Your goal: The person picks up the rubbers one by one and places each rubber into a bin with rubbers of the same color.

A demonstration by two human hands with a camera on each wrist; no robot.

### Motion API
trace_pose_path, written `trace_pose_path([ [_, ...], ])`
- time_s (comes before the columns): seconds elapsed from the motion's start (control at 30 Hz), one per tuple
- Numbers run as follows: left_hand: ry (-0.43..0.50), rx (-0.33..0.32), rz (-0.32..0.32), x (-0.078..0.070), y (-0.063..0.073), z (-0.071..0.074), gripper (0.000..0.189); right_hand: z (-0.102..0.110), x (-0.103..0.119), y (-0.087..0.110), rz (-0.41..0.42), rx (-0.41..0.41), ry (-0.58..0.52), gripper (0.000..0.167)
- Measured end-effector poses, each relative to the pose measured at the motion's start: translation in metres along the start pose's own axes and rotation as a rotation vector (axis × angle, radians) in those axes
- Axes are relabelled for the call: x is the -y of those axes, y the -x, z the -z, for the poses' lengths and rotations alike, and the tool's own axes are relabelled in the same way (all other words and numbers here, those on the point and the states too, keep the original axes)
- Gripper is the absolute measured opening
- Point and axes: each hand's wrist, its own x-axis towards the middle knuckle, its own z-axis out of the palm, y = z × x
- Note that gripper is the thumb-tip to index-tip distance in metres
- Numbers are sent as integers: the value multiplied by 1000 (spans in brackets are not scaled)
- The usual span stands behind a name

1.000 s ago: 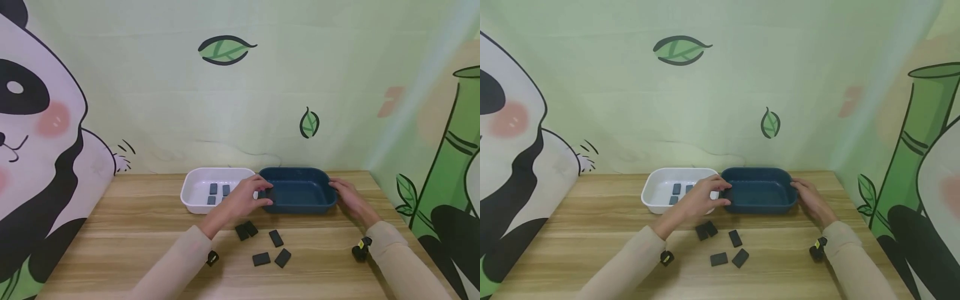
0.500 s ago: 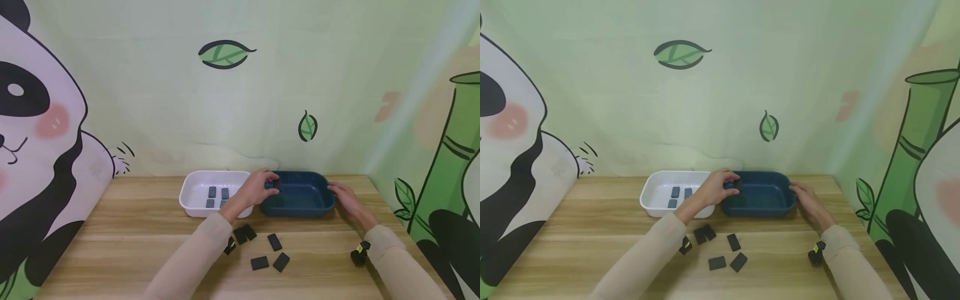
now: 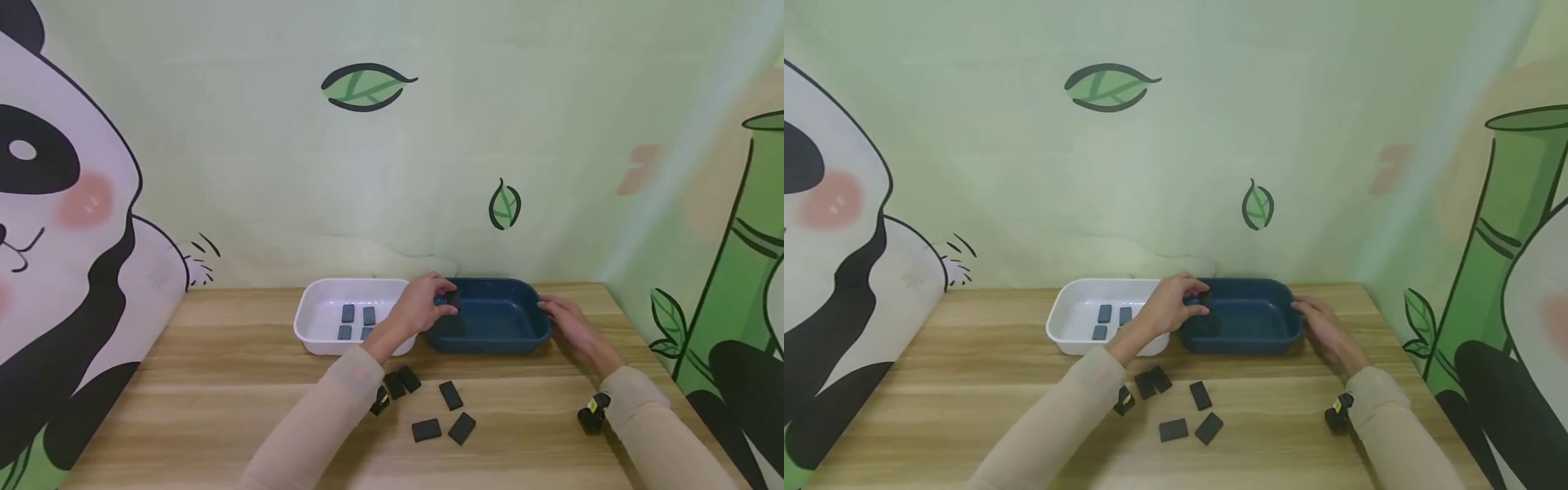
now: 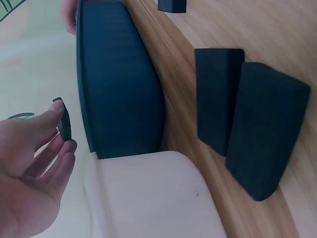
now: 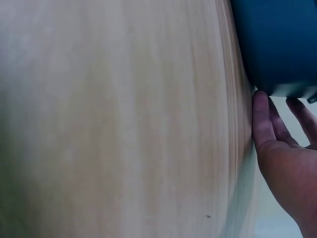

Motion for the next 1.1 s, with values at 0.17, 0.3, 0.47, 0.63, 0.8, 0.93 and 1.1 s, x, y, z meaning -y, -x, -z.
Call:
trace_pose_path([
  [0.17, 0, -7, 17, 3, -3, -6, 43, -2, 2, 0, -10, -7, 27, 58],
  [0.3, 6, -18, 5, 5, -10, -10, 42, -2, 2, -1, -19, -12, 45, 60],
  [0.47, -12, -22, 23, 10, -13, -20, 41, -5, -2, -4, -12, -14, 38, 57],
  [0.63, -4, -22, 60, 13, -17, -29, 41, -8, -7, -4, -16, -24, 26, 57],
  [0.8, -72, 26, 52, 15, -26, -36, 41, -5, -4, -2, -28, -27, 42, 59],
  [0.93, -137, 58, 38, 14, -32, -40, 41, -3, -3, -1, -27, -22, 46, 59],
  [1.1, -201, 74, 55, 14, -36, -46, 42, 1, -4, 0, -25, 1, 54, 60],
])
